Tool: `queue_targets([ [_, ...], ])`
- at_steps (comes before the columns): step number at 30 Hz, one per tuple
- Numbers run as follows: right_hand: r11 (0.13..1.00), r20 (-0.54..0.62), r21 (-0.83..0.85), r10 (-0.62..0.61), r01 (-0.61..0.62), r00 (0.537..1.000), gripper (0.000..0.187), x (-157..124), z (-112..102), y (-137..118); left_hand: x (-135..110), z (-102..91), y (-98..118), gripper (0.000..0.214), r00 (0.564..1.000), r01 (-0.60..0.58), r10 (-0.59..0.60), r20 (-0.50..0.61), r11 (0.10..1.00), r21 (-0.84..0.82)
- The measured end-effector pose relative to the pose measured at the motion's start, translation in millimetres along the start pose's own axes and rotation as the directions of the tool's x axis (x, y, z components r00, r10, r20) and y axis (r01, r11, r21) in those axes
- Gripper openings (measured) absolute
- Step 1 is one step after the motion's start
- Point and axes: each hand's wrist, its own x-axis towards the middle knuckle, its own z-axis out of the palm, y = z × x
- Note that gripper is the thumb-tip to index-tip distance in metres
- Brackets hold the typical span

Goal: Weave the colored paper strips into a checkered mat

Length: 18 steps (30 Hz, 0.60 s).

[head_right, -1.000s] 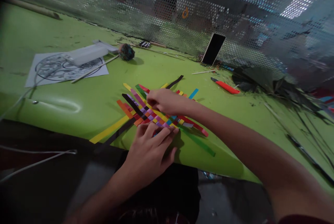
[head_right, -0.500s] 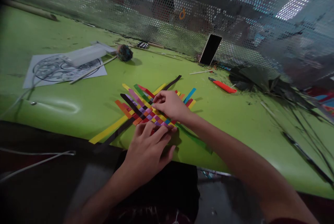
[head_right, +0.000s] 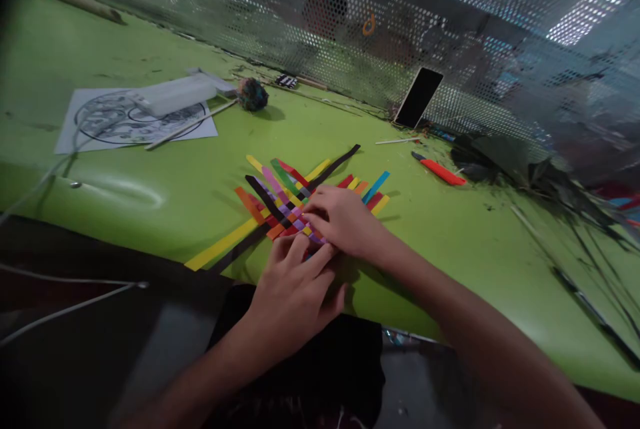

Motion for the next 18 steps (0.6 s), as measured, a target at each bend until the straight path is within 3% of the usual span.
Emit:
queue_targets([
  [9, 0.998, -0.060, 0.055, -0.030, 0.033, 0.998, 0.014, -6, 0, 5, 1, -0.3, 0, 0.016, 1.000, 0.011, -0.011, -0.008, 1.000, -0.016],
  [13, 0.998, -0.113, 0.056, 0.002, 0.004, 0.994, 0.015, -5, 5, 4, 1, -0.2, 0, 0.015, 1.000, 0.003, -0.003, -0.014, 1.000, 0.000],
  [18, 0.988, -0.099, 0.133, 0.096, -0.082, 0.990, 0.015, -1, 8, 2, 0, 0.3, 0, 0.019, 1.000, 0.009, -0.009, -0.015, 1.000, -0.002],
])
